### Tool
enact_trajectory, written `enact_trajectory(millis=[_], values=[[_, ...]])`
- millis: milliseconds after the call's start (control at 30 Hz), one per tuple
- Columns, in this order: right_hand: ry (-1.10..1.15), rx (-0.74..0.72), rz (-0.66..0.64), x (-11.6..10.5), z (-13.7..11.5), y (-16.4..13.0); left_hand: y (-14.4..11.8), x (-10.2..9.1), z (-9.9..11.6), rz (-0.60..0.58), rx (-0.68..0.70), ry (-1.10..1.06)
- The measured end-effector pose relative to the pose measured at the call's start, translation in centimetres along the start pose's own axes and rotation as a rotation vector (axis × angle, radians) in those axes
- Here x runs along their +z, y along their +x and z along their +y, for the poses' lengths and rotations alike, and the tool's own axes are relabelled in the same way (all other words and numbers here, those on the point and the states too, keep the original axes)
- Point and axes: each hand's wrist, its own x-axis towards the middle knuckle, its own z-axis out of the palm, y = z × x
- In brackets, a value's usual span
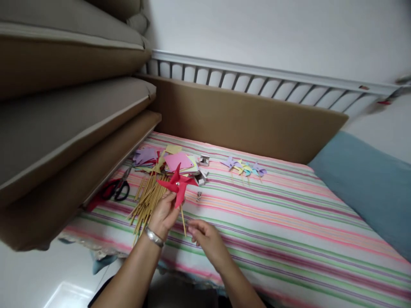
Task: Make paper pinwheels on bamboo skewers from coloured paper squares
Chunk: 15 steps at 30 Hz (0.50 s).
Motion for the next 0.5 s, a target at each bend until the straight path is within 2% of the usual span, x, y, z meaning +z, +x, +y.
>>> enact_trajectory(millis=[133, 333, 433, 500], values=[[0.086, 0.116, -0.006, 1.7, 0.1, -1.3, -0.1, -0.3, 0.1, -0.009, -0.003, -0.079], [0.090, 0.144, 0.052, 2.6, 0.3, -2.0, -0.5, -0.1, -0.1, -0.064, -0.036, -0.082], [0.073, 0.124, 0.111, 1.3, 0.9, -1.6, -0.8, -0.4, -0.5, -0.085, -0.076, 0.002], [0.006, 0.118, 0.226, -1.7, 1.1, -0.8, -0.7, -0.8, -1.1, -0.074, -0.132, 0.104]])
